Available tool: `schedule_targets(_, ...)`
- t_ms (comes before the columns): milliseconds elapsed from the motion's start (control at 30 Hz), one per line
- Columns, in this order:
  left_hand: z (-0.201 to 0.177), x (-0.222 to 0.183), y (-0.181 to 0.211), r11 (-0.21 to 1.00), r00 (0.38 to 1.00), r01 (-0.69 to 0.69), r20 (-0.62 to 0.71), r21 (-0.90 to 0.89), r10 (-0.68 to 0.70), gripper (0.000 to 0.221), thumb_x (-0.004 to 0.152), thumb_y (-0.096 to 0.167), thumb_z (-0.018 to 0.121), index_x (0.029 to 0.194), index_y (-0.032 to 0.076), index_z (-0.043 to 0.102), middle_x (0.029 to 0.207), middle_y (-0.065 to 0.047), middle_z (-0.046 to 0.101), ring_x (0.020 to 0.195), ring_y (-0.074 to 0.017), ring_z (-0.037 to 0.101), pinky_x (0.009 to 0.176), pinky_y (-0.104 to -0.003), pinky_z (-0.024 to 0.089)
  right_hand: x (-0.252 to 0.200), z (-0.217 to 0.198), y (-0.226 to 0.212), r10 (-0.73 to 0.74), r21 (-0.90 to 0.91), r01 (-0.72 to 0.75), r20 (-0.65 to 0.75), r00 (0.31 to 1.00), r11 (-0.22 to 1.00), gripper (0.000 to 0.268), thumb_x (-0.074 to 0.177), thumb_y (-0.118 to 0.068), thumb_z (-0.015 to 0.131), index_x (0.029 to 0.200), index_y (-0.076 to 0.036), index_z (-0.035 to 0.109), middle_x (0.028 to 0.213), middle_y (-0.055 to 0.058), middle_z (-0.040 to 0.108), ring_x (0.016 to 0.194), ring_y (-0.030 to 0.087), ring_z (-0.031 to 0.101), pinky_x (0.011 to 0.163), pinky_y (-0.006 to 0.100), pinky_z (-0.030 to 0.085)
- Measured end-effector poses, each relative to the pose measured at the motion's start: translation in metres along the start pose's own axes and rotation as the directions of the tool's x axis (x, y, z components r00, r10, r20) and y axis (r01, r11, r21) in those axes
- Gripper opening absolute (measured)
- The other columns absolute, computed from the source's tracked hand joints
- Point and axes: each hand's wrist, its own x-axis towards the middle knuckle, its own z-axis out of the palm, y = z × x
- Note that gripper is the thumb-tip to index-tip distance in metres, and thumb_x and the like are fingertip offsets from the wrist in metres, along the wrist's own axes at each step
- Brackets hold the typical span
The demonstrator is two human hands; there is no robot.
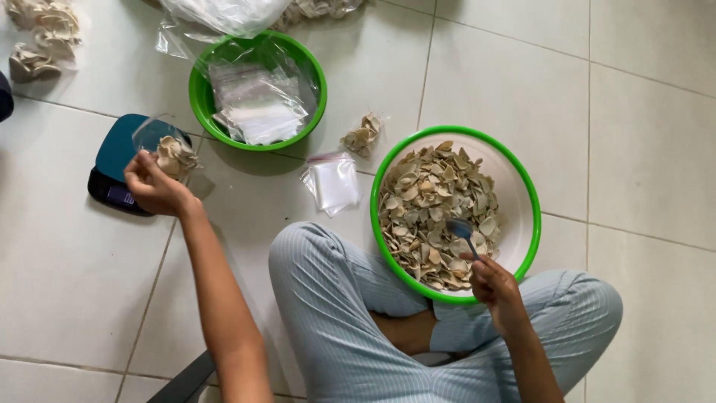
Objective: The person is manually sorting and packaging dried food pieces into small plastic bags, then weighing each bag on a digital scale.
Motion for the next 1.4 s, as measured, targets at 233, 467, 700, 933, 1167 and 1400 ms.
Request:
schedule_targets(233,0.018,0.049,-0.032,0.961,0.974,-0.219,-0.019,0.171,0.225,0.016,0.089,0.033,0.074,0.081,0.019,0.074,0.069,0.004,0.082,0.062,-0.0117,0.079,0.057,-0.029,0.058,-0.009,-0.001,0.017,0.087,-0.107,-0.097,-0.098,0.991,0.989,0.048,0.090,-0.033,0.063,0.127,-0.002,0.072,0.064,-0.006,0.024,0.054,0.009,0.019,0.050,0.025,0.011)
schedule_targets(467,0.036,0.077,-0.073,0.959,0.993,-0.106,0.074,0.263,0.090,0.006,0.088,0.020,0.072,0.082,0.018,0.074,0.076,0.005,0.083,0.069,-0.0130,0.079,0.060,-0.030,0.060,-0.016,0.003,0.018,0.116,-0.070,-0.124,-0.110,0.987,0.990,0.051,0.092,-0.028,0.059,0.130,0.004,0.068,0.064,-0.006,0.020,0.053,0.008,0.018,0.048,0.025,0.009)
schedule_targets(700,0.051,0.076,-0.108,0.776,0.957,-0.288,0.180,0.561,0.225,0.033,0.099,0.037,0.061,0.083,0.016,0.082,0.097,-0.002,0.069,0.089,-0.0298,0.059,0.073,-0.048,0.037,-0.014,-0.002,0.025,0.103,-0.107,-0.115,-0.109,0.989,0.988,0.050,0.092,-0.029,0.060,0.129,0.004,0.069,0.065,-0.007,0.021,0.053,0.008,0.020,0.048,0.025,0.011)
schedule_targets(933,0.026,0.028,-0.009,0.747,0.848,-0.509,0.099,0.428,0.521,0.024,0.101,0.022,0.053,0.106,0.020,0.077,0.103,-0.001,0.057,0.088,-0.0268,0.056,0.072,-0.047,0.043,-0.014,0.000,0.023,0.120,-0.138,-0.136,-0.118,0.986,0.981,0.050,0.093,-0.035,0.059,0.126,0.000,0.071,0.063,-0.007,0.022,0.052,0.010,0.018,0.048,0.026,0.011)
schedule_targets(1167,0.025,-0.006,0.040,0.800,0.821,-0.571,0.117,0.184,0.559,0.036,0.104,0.023,0.044,0.103,0.018,0.080,0.095,0.001,0.062,0.087,-0.0226,0.056,0.081,-0.042,0.039,-0.016,0.001,0.022,0.092,-0.158,-0.110,-0.117,0.989,0.981,0.049,0.093,-0.034,0.059,0.125,0.000,0.071,0.062,-0.006,0.020,0.053,0.011,0.018,0.049,0.027,0.013)
schedule_targets(1400,0.026,-0.008,0.040,0.783,0.801,-0.599,0.121,0.167,0.586,0.034,0.105,0.021,0.046,0.103,0.019,0.080,0.094,0.000,0.059,0.088,-0.0235,0.056,0.082,-0.043,0.039,-0.017,0.005,0.021,0.091,-0.150,-0.111,-0.134,0.987,0.982,0.047,0.094,-0.032,0.060,0.125,0.002,0.071,0.061,-0.005,0.022,0.053,0.011,0.018,0.051,0.028,0.013)
